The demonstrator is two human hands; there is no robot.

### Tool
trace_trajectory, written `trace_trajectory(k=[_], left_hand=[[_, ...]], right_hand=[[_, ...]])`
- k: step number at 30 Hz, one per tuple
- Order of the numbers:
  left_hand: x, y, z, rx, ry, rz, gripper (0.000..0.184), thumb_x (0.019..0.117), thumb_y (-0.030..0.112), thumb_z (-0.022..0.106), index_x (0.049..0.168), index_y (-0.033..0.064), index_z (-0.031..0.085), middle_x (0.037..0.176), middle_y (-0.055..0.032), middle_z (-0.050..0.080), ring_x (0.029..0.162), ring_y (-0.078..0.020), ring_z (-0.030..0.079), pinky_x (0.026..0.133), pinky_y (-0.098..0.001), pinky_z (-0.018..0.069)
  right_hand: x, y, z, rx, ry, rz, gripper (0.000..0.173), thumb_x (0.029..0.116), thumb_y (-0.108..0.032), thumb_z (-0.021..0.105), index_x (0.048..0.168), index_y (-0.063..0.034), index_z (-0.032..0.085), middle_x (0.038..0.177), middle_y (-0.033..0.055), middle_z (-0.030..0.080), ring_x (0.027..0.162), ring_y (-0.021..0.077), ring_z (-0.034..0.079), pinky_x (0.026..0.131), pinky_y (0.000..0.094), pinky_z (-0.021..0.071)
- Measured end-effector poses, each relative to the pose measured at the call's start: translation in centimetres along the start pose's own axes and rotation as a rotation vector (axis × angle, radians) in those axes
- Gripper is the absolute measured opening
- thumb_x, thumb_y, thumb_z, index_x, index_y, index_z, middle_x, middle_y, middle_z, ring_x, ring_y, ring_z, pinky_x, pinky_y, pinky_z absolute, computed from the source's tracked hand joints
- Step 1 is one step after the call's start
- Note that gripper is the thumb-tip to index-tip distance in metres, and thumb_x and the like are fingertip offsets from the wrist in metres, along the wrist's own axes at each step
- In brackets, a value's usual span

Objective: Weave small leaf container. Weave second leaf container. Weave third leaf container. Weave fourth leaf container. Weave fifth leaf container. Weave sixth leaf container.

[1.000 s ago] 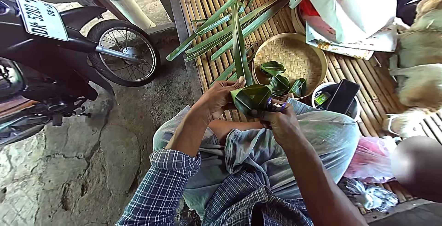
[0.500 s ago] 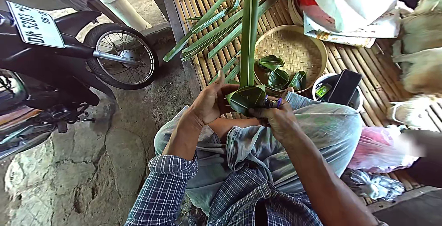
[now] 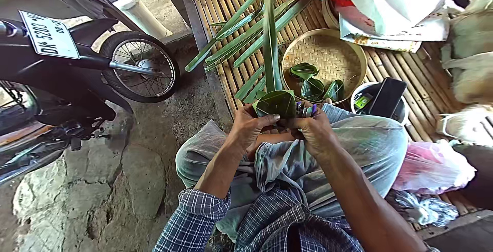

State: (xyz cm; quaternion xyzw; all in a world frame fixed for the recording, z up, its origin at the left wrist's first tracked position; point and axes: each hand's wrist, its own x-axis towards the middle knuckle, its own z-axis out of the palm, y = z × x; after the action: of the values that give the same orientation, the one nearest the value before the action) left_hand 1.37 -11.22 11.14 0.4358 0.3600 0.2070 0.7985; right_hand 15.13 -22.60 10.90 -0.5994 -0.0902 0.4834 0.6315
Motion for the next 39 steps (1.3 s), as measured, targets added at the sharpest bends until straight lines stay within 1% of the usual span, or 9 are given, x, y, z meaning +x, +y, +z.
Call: trace_trajectory(k=[7,18,22,26,28,31,33,36,39], left_hand=[[-0.1,0.8,0.2,0.037,-0.038,-0.024,0.033,0.0801,-0.013,0.077,0.111,-0.0032,0.068,0.103,-0.0191,0.073,0.086,-0.0273,0.073,0.077,-0.044,0.0639],[-0.4,0.9,-0.7,0.229,-0.086,-0.03,0.031,0.0793,-0.013,0.077,0.109,-0.0053,0.07,0.099,-0.0182,0.074,0.083,-0.0267,0.075,0.075,-0.0422,0.0651],[0.0,0.7,-1.5,0.172,-0.06,0.043,0.029,0.0809,-0.011,0.077,0.108,-0.0029,0.07,0.096,-0.0176,0.075,0.078,-0.0249,0.074,0.069,-0.0406,0.065],[0.4,0.8,-2.8,0.058,-0.02,0.11,0.028,0.0824,-0.01,0.075,0.109,-0.002,0.069,0.098,-0.0175,0.074,0.079,-0.0277,0.075,0.07,-0.045,0.0654],[0.5,1.0,-3.1,0.032,-0.011,0.128,0.028,0.0824,-0.01,0.075,0.108,-0.0014,0.069,0.099,-0.0172,0.074,0.08,-0.0277,0.075,0.071,-0.0459,0.0652],[0.5,0.9,-2.8,0.045,-0.022,0.168,0.028,0.0814,-0.011,0.076,0.108,-0.0022,0.071,0.098,-0.0176,0.074,0.081,-0.0276,0.075,0.073,-0.0456,0.0653],[0.4,0.8,-2.5,0.066,-0.052,0.211,0.029,0.0809,-0.01,0.077,0.108,-0.0019,0.072,0.098,-0.0176,0.075,0.081,-0.0269,0.075,0.073,-0.045,0.0654],[0.3,0.9,-2.2,0.087,-0.121,0.27,0.029,0.0802,-0.01,0.078,0.107,-0.0009,0.072,0.098,-0.0165,0.075,0.082,-0.0241,0.075,0.073,-0.0429,0.0649],[0.3,0.9,-2.5,0.118,-0.174,0.302,0.028,0.0793,-0.011,0.078,0.105,-0.0008,0.073,0.098,-0.0155,0.075,0.084,-0.0214,0.074,0.075,-0.039,0.0639]], right_hand=[[0.0,-0.5,-0.1,0.072,0.021,0.091,0.014,0.0801,0.011,0.073,0.091,0.0015,0.071,0.07,0.0118,0.064,0.046,0.0079,0.044,0.041,0.0219,0.037],[0.1,0.8,-0.4,0.153,-0.042,0.172,0.013,0.0814,0.009,0.074,0.089,0.0006,0.067,0.066,0.0091,0.06,0.046,0.006,0.042,0.042,0.0209,0.0365],[0.0,0.1,-1.0,0.049,-0.154,0.058,0.025,0.0891,-0.001,0.076,0.113,-0.0026,0.07,0.085,0.0101,0.067,0.058,0.0094,0.053,0.052,0.0232,0.0477],[-0.4,-1.1,-2.6,-0.122,-0.204,0.003,0.039,0.107,-0.029,0.055,0.141,-0.0114,0.057,0.109,0.0061,0.067,0.077,0.0127,0.061,0.069,0.0274,0.0542],[-0.9,-1.5,-2.8,-0.165,-0.231,-0.044,0.039,0.1088,-0.03,0.049,0.143,-0.0128,0.057,0.111,0.0061,0.066,0.081,0.0137,0.062,0.072,0.0279,0.0551],[-1.5,-2.1,-2.6,-0.321,-0.259,-0.142,0.051,0.103,-0.022,0.063,0.152,-0.0157,0.052,0.107,0.0071,0.069,0.082,0.0151,0.065,0.073,0.029,0.0565],[-1.8,-2.4,-1.9,-0.434,-0.253,-0.161,0.053,0.0967,-0.021,0.073,0.147,-0.0179,0.058,0.105,0.0049,0.073,0.083,0.0145,0.068,0.074,0.0296,0.059],[-1.9,-2.4,-1.2,-0.538,-0.201,-0.149,0.041,0.0901,-0.023,0.081,0.125,-0.0143,0.062,0.095,0.0032,0.073,0.08,0.0136,0.071,0.072,0.0302,0.0607],[-1.8,-2.5,-1.3,-0.517,-0.215,-0.151,0.04,0.0872,-0.022,0.084,0.119,-0.0121,0.063,0.099,0.0044,0.072,0.082,0.0154,0.07,0.071,0.0308,0.0613]])
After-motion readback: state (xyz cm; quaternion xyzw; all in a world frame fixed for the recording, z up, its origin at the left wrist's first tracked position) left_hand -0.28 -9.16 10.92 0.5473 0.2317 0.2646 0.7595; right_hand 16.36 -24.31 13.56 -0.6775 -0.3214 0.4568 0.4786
